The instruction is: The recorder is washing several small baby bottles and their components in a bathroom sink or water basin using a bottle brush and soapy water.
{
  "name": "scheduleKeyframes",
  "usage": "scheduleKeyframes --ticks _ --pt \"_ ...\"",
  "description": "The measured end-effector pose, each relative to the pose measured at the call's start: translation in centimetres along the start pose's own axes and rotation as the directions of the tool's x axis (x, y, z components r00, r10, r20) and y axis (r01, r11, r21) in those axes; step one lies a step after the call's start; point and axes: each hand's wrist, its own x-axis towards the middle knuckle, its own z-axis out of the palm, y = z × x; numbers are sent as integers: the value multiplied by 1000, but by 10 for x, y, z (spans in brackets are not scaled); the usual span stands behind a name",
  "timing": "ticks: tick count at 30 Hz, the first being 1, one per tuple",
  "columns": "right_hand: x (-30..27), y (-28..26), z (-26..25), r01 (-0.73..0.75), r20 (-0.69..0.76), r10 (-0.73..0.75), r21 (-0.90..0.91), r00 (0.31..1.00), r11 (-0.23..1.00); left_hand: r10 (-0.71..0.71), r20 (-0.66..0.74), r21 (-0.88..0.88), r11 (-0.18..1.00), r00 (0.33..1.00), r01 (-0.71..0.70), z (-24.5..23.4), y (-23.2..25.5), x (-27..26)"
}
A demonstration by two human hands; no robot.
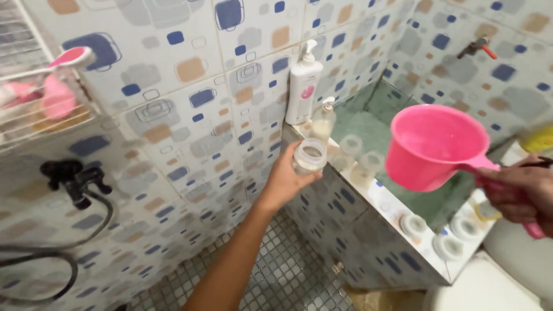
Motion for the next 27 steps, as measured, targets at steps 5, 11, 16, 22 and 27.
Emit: scheduleKeyframes --ticks 5,11,16,22,27 --pt "-94 11 91 -48 -160 31 -104 987 993 6 42 18 1000 999 -6 22 -29 -48" --pt "-158 25 146 -21 -28 14 -305 1000 952 -96 60 130 988 994 88 47 -41 -112" --pt "-179 49 162 38 8 -42 -605 999 796 -261 119 12 965 958 261 52 -26 -161" --pt "-187 59 176 38 -17 -69 -695 997 718 -144 117 -50 987 983 151 45 -67 -183" --pt "-190 58 194 23 -51 -99 -774 994 633 -136 158 -33 989 978 142 34 -64 -194"
